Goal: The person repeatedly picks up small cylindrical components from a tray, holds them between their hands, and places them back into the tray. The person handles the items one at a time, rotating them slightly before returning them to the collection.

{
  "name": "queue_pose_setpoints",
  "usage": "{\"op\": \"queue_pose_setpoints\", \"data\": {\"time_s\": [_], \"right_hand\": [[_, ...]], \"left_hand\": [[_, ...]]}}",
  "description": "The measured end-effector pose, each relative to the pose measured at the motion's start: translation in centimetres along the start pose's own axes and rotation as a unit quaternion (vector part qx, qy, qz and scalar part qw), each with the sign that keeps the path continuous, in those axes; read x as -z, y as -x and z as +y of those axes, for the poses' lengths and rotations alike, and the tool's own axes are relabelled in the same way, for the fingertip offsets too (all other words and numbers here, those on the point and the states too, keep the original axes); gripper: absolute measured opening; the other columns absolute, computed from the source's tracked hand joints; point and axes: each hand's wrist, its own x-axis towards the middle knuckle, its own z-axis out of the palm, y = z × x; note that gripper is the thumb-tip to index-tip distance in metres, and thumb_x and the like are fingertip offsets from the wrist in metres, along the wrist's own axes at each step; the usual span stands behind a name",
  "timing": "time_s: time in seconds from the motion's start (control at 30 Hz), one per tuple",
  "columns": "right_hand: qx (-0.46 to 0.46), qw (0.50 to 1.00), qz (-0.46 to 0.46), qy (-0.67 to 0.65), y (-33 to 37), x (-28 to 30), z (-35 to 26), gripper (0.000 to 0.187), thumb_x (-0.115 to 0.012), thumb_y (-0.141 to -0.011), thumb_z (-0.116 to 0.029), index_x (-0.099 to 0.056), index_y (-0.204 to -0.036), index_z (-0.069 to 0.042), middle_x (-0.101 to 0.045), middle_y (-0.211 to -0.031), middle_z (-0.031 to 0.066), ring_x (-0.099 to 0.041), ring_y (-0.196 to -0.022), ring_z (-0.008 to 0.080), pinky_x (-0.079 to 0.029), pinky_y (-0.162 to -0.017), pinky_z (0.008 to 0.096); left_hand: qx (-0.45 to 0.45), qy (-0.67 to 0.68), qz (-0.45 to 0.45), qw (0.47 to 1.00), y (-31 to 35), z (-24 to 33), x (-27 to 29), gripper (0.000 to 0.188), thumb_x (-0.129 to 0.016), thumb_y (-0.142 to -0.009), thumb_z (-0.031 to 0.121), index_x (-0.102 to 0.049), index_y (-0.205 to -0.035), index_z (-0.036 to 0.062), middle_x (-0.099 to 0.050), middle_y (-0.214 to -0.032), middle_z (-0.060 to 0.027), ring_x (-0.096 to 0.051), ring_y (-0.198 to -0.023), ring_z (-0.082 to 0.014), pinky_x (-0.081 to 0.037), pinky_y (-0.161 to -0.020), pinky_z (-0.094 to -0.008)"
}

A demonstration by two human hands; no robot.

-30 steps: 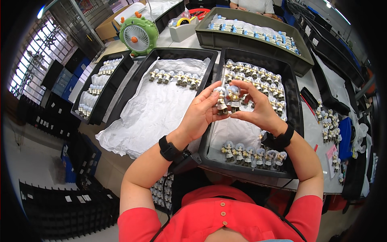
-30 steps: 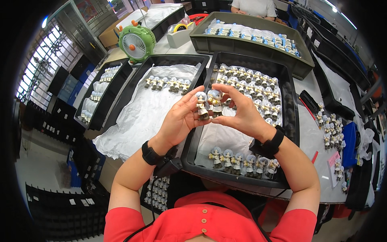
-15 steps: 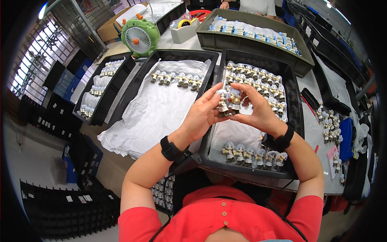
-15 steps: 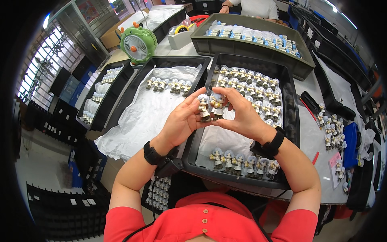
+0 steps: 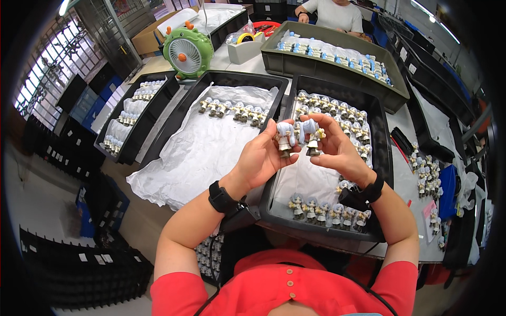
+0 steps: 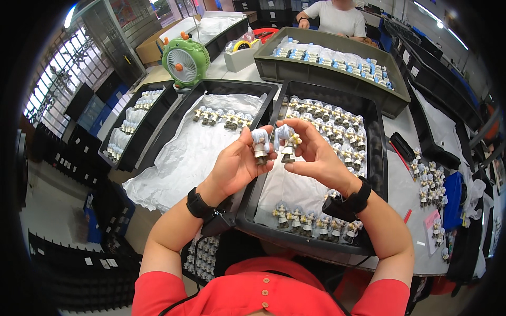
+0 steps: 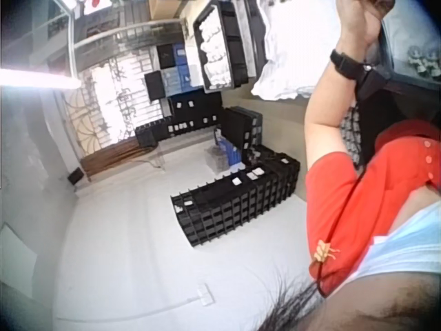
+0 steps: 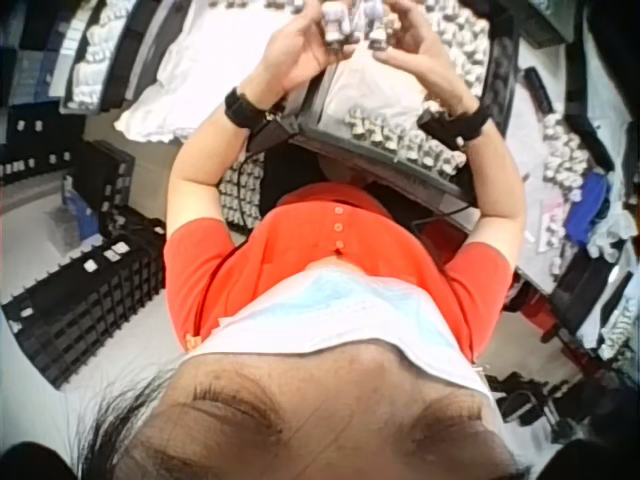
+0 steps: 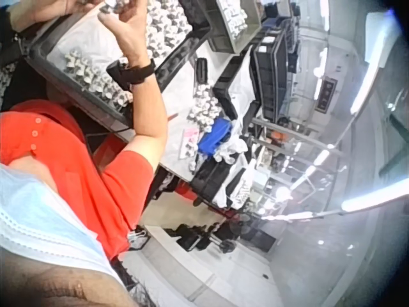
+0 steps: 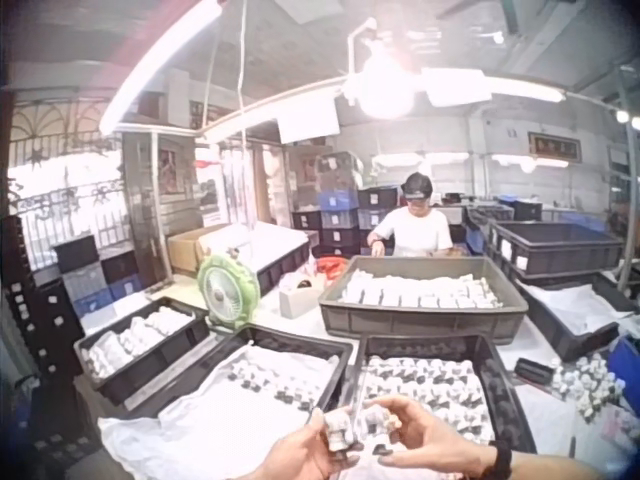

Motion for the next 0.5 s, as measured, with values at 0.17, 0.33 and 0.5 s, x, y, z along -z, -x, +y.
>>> {"op": "queue_pose_setpoints", "data": {"time_s": [0.17,0.33,0.5], "right_hand": [[-0.023,0.998,-0.011,-0.051,0.17,-0.51,-0.22,0.072,-0.058,-0.07,0.009,-0.032,-0.135,-0.01,-0.035,-0.14,0.0061,-0.046,-0.113,0.0153,-0.043,-0.09,0.0275],[-0.05,0.994,-0.026,-0.089,0.06,-0.21,0.28,0.075,-0.058,-0.069,0.009,-0.03,-0.135,-0.011,-0.034,-0.142,0.007,-0.045,-0.119,0.0174,-0.042,-0.092,0.0297],[-0.057,0.991,-0.024,-0.118,0.0,0.06,0.2,0.076,-0.058,-0.068,0.01,-0.03,-0.135,-0.012,-0.033,-0.143,0.0076,-0.043,-0.122,0.019,-0.041,-0.093,0.0314]], "left_hand": [[0.015,-0.05,0.013,0.999,0.21,0.02,-0.18,0.057,-0.039,-0.094,0.053,-0.042,-0.127,0.0068,-0.054,-0.091,-0.0035,-0.054,-0.084,-0.0152,-0.049,-0.073,-0.0293],[0.01,-0.066,0.012,0.998,0.23,0.01,0.08,0.051,-0.04,-0.096,0.049,-0.048,-0.124,0.0071,-0.055,-0.095,-0.0035,-0.057,-0.091,-0.0151,-0.05,-0.081,-0.032],[0.017,-0.026,0.001,1.0,0.15,-0.1,-0.55,0.047,-0.041,-0.097,0.045,-0.05,-0.124,0.0079,-0.055,-0.099,-0.0036,-0.057,-0.098,-0.0155,-0.049,-0.091,-0.0363]]}}
